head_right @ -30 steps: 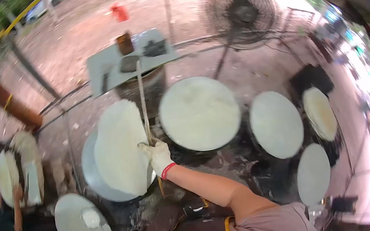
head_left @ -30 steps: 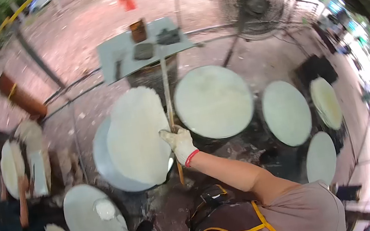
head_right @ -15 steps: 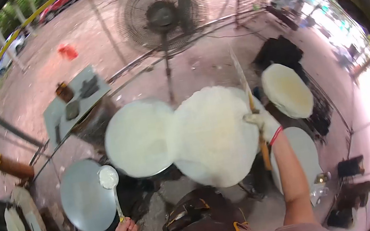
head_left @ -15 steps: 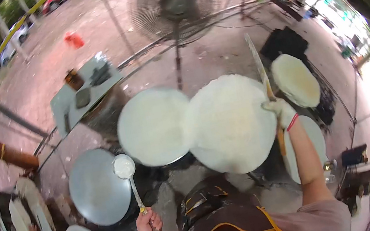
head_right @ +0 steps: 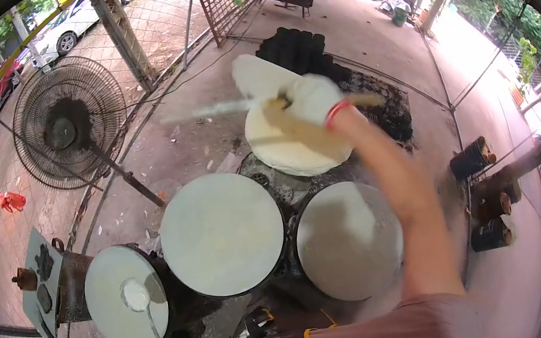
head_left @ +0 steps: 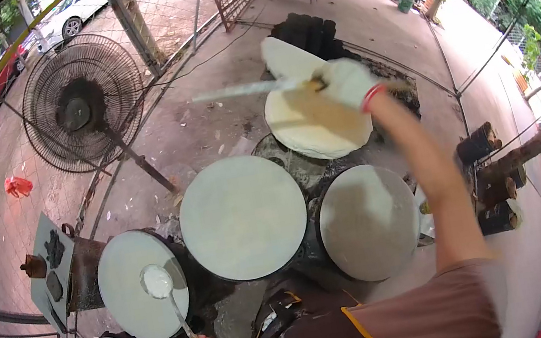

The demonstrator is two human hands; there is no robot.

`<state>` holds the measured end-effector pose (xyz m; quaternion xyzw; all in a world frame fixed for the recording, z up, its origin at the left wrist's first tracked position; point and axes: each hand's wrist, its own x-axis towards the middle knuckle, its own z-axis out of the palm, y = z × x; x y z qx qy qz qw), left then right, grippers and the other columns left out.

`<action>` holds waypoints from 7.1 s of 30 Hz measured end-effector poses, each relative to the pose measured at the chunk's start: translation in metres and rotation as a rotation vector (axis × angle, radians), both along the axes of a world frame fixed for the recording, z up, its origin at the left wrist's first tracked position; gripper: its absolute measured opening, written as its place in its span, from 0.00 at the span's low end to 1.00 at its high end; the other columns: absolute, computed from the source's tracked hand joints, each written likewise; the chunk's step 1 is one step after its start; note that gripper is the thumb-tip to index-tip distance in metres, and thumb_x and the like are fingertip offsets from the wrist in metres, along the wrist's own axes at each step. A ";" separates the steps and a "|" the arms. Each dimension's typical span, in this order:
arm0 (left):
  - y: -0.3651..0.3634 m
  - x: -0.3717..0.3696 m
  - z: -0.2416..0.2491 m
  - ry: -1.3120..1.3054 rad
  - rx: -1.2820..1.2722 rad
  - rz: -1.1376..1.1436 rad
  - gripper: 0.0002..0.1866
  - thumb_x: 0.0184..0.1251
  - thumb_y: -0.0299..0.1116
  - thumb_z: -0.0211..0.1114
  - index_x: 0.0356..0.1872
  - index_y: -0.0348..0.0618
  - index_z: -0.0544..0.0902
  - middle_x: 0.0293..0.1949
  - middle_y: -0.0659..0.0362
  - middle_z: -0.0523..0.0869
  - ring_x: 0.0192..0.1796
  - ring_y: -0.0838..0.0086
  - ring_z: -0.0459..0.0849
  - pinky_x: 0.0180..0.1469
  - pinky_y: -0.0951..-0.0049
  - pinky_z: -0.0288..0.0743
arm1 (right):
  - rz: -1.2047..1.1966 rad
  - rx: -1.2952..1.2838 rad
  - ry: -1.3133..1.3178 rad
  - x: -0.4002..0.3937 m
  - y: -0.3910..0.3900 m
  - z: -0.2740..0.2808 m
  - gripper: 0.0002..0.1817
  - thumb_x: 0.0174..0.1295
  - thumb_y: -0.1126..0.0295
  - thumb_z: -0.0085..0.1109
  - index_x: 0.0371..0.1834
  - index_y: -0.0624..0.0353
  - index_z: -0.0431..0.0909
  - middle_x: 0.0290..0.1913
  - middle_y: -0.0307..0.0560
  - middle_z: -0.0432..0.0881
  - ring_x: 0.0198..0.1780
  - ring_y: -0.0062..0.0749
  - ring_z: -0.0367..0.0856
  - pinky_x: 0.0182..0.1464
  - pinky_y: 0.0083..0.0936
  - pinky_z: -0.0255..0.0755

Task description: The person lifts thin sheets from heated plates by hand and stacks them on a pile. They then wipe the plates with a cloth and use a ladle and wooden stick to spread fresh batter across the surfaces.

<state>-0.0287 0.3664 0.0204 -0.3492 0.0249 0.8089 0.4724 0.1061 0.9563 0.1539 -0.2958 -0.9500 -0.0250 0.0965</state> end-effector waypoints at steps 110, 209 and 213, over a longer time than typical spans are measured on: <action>-0.298 0.224 -0.169 -0.284 -1.000 0.527 0.13 0.62 0.38 0.60 0.41 0.42 0.72 0.25 0.62 0.76 0.09 0.83 0.65 0.09 0.82 0.56 | -0.324 -1.969 -0.185 -0.267 -0.584 -0.662 0.14 0.60 0.60 0.53 0.45 0.54 0.77 0.45 0.47 0.78 0.46 0.42 0.76 0.50 0.35 0.70; -0.233 0.012 -0.036 0.398 -0.831 0.045 0.06 0.63 0.33 0.58 0.35 0.42 0.76 0.21 0.62 0.76 0.11 0.80 0.65 0.10 0.81 0.54 | -0.353 -1.053 0.670 -0.132 -0.317 -0.144 0.19 0.52 0.65 0.65 0.44 0.66 0.77 0.38 0.49 0.81 0.38 0.30 0.78 0.43 0.28 0.73; -0.166 0.009 -0.026 0.421 -0.743 -0.050 0.06 0.65 0.33 0.56 0.31 0.44 0.73 0.19 0.63 0.72 0.11 0.80 0.62 0.10 0.81 0.52 | -0.173 -1.148 0.590 -0.074 -0.134 -0.093 0.19 0.49 0.64 0.67 0.42 0.64 0.80 0.37 0.45 0.82 0.40 0.29 0.78 0.46 0.27 0.72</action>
